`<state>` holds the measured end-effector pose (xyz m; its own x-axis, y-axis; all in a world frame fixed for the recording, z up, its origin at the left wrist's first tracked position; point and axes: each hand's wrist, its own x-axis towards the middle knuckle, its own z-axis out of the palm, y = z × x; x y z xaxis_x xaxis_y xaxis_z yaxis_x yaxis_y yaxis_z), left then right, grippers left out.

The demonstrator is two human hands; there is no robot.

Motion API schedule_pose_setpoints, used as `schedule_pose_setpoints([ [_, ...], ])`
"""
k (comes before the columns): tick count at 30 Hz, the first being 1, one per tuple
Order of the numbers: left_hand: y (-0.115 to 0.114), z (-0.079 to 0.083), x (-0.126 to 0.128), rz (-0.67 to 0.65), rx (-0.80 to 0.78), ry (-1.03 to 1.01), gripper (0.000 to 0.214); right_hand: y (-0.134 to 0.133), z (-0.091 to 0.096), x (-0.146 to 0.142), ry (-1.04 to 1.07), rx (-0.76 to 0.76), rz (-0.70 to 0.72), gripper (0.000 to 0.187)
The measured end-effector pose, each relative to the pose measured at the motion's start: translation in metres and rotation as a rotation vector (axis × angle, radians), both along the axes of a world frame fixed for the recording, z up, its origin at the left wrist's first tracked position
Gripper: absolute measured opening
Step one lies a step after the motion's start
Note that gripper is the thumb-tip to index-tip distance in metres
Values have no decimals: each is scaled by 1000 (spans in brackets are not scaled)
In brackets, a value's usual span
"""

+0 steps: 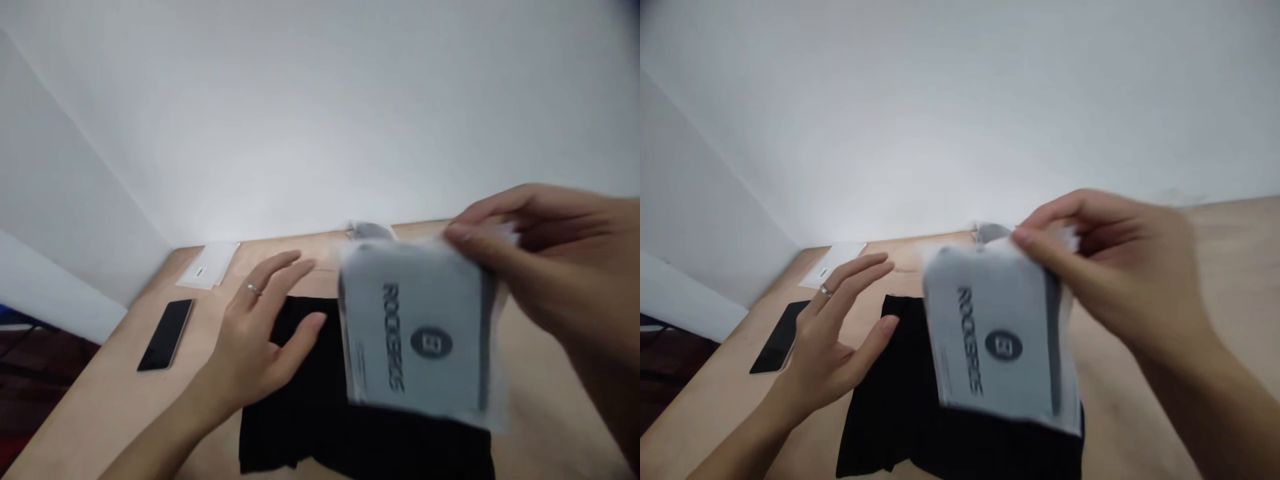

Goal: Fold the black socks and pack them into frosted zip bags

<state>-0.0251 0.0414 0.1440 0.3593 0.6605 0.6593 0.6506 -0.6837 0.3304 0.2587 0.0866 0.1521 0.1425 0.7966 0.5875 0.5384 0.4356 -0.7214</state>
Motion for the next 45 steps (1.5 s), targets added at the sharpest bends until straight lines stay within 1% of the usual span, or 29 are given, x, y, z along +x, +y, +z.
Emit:
schedule_pose_setpoints([
  [1, 1, 11, 9, -33, 49, 23, 36, -6, 3, -15, 21, -52, 110, 28],
  [2, 2, 19, 17, -72, 43, 64, 35, -10, 6, -28, 44, -108, 223, 28],
  [3, 3, 26, 24, -107, 1, 106, 34, -14, 6, -38, 61, -162, 324, 28],
  [4, 4, 30, 30, -138, -78, 145, 32, -16, 6, -46, 74, -210, 404, 27],
  [5, 5, 32, 33, -166, -177, 168, 29, -17, 5, -51, 90, -242, 449, 26],
  [6, 7, 32, 35, -191, -278, 168, 24, -17, 4, -54, 106, -260, 463, 26],
  [8, 12, 28, 34, -239, -433, 111, 18, -17, 1, -55, 141, -282, 451, 28],
  [10, 17, 23, 31, -255, -487, 21, 28, -16, -2, -53, 180, -302, 435, 30],
  [12, 20, 20, 28, -239, -489, -53, 35, -15, -4, -50, 203, -304, 432, 30],
  [14, 22, 18, 27, -231, -501, -105, 37, -15, -5, -49, 200, -287, 423, 28],
  [18, 24, 14, 31, -247, -525, -141, 35, -14, -5, -53, 198, -276, 436, 26],
  [23, 26, 8, 36, -238, -484, -257, 30, -14, -6, -61, 211, -220, 464, 20],
  [26, 27, 4, 38, -214, -476, -347, 31, -13, -6, -59, 121, -224, 461, 20],
  [30, 34, 2, 35, -173, -467, -396, 30, -9, -7, -50, -58, -242, 461, 30],
  [32, 42, 2, 26, -113, -421, -423, 30, -5, -8, -43, -158, -276, 460, 34],
  [35, 58, 5, 6, -33, -324, -473, 28, 1, -11, -29, -284, -357, 459, 32],
  [37, 67, 8, -9, -5, -290, -503, 27, 4, -12, -20, -362, -407, 495, 32],
  [39, 72, 11, -20, 14, -289, -533, 27, 6, -11, -14, -417, -436, 534, 34],
  [42, 75, 12, -27, 8, -335, -552, 31, 7, -10, -13, -436, -406, 550, 33],
  [43, 74, 12, -27, -4, -358, -552, 32, 7, -10, -14, -422, -372, 535, 31],
  [45, 73, 12, -24, -29, -393, -557, 34, 7, -10, -19, -374, -256, 473, 28],
])
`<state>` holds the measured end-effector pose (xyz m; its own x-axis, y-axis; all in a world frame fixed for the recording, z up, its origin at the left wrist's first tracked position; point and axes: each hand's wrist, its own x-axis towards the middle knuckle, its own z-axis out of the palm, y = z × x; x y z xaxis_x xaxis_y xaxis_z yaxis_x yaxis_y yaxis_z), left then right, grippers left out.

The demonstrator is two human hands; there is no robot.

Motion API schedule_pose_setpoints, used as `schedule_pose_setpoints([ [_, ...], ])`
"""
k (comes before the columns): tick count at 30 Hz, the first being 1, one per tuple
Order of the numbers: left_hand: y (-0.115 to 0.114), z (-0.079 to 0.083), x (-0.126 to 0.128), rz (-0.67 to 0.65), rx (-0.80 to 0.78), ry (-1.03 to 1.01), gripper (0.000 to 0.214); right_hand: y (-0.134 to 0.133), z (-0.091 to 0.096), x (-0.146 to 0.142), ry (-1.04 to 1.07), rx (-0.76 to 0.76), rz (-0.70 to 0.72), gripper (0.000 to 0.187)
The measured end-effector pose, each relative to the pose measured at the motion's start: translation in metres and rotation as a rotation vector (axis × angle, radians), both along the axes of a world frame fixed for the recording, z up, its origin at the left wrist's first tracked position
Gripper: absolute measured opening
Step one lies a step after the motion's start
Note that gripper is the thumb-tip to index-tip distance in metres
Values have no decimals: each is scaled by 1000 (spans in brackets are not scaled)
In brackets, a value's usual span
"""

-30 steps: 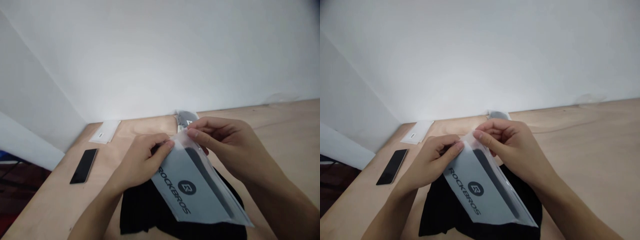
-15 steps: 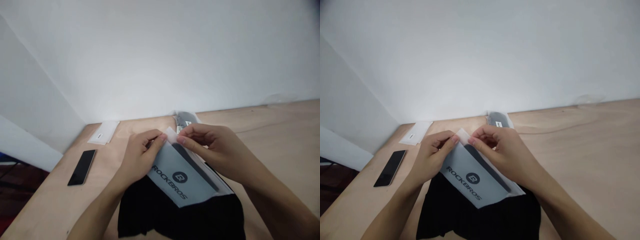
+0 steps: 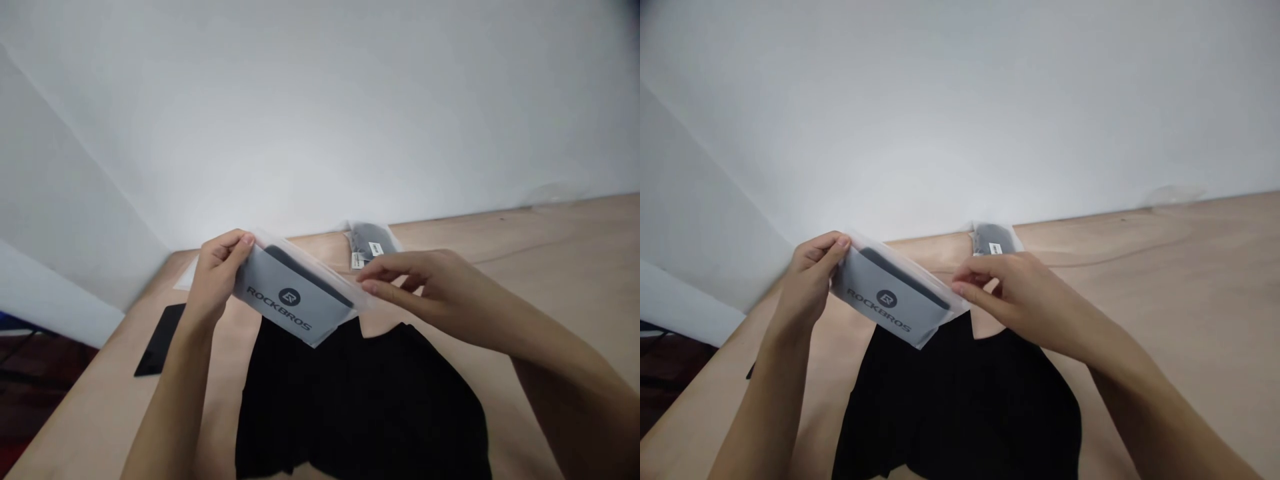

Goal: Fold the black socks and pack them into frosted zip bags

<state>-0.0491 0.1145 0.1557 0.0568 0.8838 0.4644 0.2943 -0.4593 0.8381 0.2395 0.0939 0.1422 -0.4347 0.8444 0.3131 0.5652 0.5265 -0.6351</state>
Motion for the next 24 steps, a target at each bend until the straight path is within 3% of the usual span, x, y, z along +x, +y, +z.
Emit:
schedule_pose_setpoints([
  [3, -3, -1, 6, -50, -13, -13, 35, -1, 0, -9, 109, 152, -10, 24],
  [6, -7, -2, 12, -105, -5, -4, 30, -4, -1, -17, 129, 153, 75, 21],
  [11, -12, -2, 19, -139, 71, 65, 26, -7, -5, -21, 96, 193, 96, 31],
  [14, -13, -4, 23, -162, 98, 77, 26, -7, -6, -24, 81, 127, 66, 26],
  [17, -17, -7, 32, -197, 75, 79, 25, -7, -5, -30, 30, -43, 25, 32],
  [20, -23, -11, 42, -219, 39, 68, 24, -9, -4, -38, -40, -174, 144, 14],
  [22, -26, -11, 46, -238, 1, 88, 25, -9, -3, -42, -55, -161, 230, 15],
  [24, -26, -12, 46, -255, -28, 130, 27, -9, -3, -42, -34, -99, 223, 18],
])
